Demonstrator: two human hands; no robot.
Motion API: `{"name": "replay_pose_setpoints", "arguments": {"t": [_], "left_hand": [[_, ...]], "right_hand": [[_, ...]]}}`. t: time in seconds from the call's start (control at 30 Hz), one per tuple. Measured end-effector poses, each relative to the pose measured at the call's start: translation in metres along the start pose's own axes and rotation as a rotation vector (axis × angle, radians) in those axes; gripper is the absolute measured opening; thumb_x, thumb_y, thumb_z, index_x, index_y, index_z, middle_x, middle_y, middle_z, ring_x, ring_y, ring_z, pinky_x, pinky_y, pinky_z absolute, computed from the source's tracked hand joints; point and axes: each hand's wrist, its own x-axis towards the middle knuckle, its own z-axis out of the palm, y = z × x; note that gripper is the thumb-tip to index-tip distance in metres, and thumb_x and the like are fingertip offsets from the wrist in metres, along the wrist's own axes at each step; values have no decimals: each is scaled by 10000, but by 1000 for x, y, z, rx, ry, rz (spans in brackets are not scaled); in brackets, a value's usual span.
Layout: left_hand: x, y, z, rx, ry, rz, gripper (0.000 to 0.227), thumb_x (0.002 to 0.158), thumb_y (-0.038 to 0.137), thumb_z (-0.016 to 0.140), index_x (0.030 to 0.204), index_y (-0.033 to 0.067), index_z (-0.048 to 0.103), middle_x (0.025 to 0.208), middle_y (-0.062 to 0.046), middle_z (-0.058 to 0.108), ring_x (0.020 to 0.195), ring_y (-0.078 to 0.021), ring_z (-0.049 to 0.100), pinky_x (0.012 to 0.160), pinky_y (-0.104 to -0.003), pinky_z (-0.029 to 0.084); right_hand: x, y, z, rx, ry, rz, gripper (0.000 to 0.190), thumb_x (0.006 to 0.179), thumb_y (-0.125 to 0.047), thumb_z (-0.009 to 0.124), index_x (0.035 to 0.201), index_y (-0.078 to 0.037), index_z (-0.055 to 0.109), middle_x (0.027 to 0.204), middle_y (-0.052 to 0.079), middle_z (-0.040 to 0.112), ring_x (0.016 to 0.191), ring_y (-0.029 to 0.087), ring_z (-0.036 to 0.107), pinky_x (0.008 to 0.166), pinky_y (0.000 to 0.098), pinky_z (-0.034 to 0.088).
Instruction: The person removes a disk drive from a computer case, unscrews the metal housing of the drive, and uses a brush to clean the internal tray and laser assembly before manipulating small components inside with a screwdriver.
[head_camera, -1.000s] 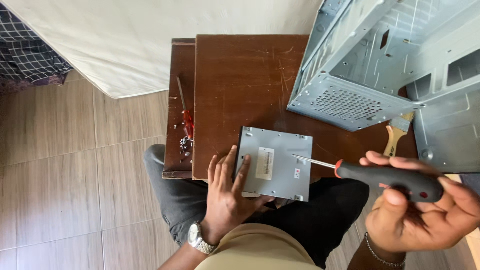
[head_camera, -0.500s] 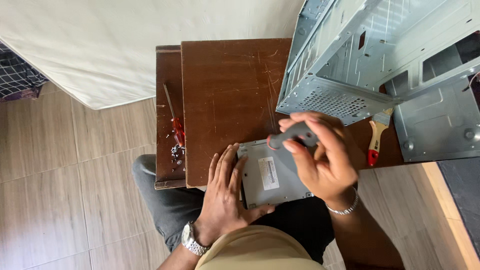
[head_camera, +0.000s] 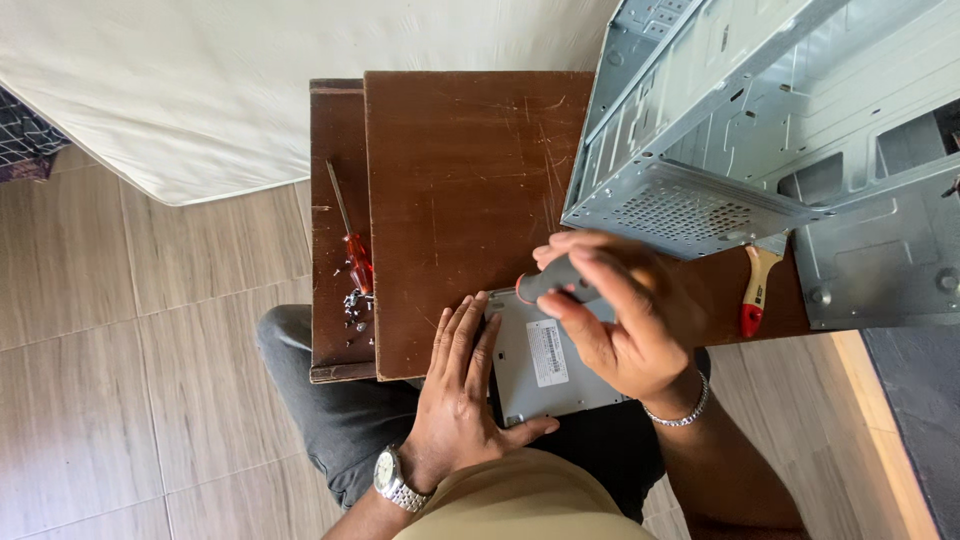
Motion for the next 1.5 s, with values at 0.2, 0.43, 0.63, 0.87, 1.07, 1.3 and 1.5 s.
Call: {"name": "replay_pose_setpoints", "arguments": {"t": [0.2, 0.43, 0.63, 0.87, 1.07, 1.3, 1.5], "left_hand": [[0, -1, 0, 3, -11, 12, 1174, 921, 744, 802, 1647, -92, 412, 1718, -378, 446, 1649, -572, 435, 1396, -746, 318], [2, 1, -3, 4, -35, -9, 1181, 946, 762, 741, 1696, -74, 375, 1758, -338, 423, 1672, -531, 418, 1411, -726, 301], [0, 1, 0, -16, -9, -4, 1127, 957, 719, 776, 1675, -57, 385, 1756, -372, 398, 1674, -560, 414, 1411, -747, 297], [-2, -1, 0, -10, -11, 5, 1158, 930, 699, 843, 1684, -54, 388, 1773, -352, 389, 1685, -552, 407, 1419, -746, 291], [-2, 0, 1, -11, 2, 1, 1160, 930, 701, 845, 1689, -44, 382, 1775, -349, 387, 1690, -544, 406, 1426, -744, 293], [-3, 1, 1, 25, -37, -28, 1198, 892, 713, 874, 1658, -80, 405, 1765, -366, 388, 1668, -568, 406, 1406, -753, 274], [-4, 0, 2, -1, -23, -23, 1233, 872, 652, 953, 1700, -45, 362, 1766, -373, 368, 1673, -596, 384, 1409, -771, 277]], "right_hand": [[10, -9, -3, 191, -239, 80, 392, 1201, -37, 593, 1551, 82, 461, 1566, 440, 614, 1460, 496, 747, 1298, 563, 645], [19, 0, 6, 17, -17, 53, 375, 1079, -254, 883, 1345, -47, 718, 1207, 197, 612, 1007, 264, 702, 776, 332, 680], [33, -2, 1, 163, -143, 104, 264, 1179, -17, 593, 1431, 58, 605, 1489, 349, 659, 1363, 501, 744, 1194, 565, 664], [34, -2, 2, 99, -85, 140, 358, 1128, -157, 691, 1409, 63, 656, 1395, 275, 694, 1221, 366, 770, 1077, 429, 715], [35, -7, -2, 77, -117, 150, 309, 1170, -53, 637, 1449, 76, 660, 1405, 279, 708, 1230, 385, 765, 1062, 450, 645], [35, -5, 1, 84, -42, 111, 245, 1141, 37, 712, 1377, 70, 652, 1386, 311, 740, 1270, 463, 805, 1123, 523, 710], [32, -2, -3, -44, -58, 105, 341, 1078, -145, 918, 1330, -17, 726, 1262, 238, 676, 1054, 316, 738, 931, 415, 653]]}}
